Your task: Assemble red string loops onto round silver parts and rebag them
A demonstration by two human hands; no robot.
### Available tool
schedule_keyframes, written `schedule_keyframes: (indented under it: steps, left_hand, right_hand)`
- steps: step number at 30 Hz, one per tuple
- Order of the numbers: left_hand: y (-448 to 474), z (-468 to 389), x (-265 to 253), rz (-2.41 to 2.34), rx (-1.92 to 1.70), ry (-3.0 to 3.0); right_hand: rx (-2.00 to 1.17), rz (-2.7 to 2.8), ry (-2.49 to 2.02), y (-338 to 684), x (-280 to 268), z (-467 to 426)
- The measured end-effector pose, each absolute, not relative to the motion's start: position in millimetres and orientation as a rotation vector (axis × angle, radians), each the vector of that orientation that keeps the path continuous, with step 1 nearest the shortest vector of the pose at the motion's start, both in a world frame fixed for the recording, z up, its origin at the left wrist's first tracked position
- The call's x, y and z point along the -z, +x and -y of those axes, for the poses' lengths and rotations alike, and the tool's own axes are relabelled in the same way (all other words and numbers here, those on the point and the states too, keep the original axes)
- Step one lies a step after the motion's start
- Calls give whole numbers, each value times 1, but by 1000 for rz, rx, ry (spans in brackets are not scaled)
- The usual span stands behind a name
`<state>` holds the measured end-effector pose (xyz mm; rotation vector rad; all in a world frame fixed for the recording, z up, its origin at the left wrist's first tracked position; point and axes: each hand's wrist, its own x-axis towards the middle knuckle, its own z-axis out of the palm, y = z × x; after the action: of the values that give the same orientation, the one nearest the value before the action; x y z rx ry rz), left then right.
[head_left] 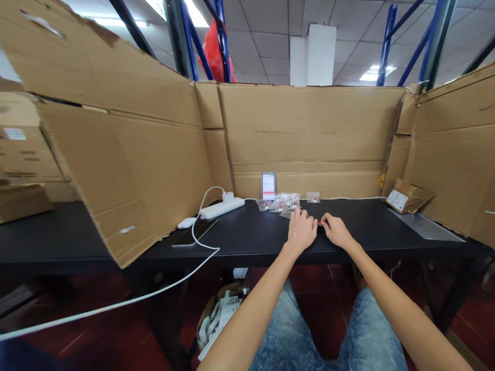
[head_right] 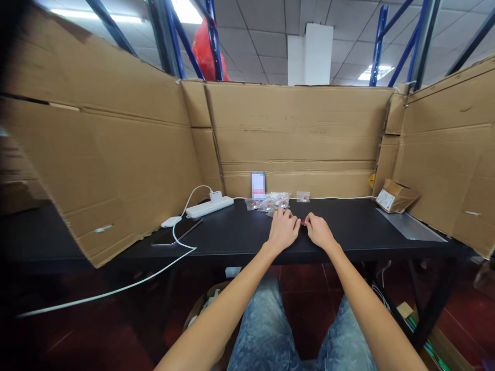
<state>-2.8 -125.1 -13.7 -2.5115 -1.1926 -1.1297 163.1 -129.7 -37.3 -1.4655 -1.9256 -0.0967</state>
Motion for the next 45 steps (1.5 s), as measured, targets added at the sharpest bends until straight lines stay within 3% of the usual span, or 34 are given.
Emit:
schedule_keyframes:
  steps: [8, 11, 16, 26, 45]
  left_hand:
    - [12, 117, 23, 1241, 1086, -2603]
    - [11, 115, 24, 1229, 1069, -2600]
    - [6, 110, 24, 1338, 1182, -2572]
    - [-6, 100, 17, 1416, 1843, -2730]
    - [-4, 114, 12, 1086, 1693, -2969]
  right_hand:
    - [-501, 1568, -1204, 172, 45, 118]
    - [-590, 1484, -1108, 172, 45, 119]
    - [-362, 1471, -1148, 168, 35, 131]
    - [18, 1860, -1196, 153, 27, 146]
    - [301, 1866, -1327, 150, 26, 152]
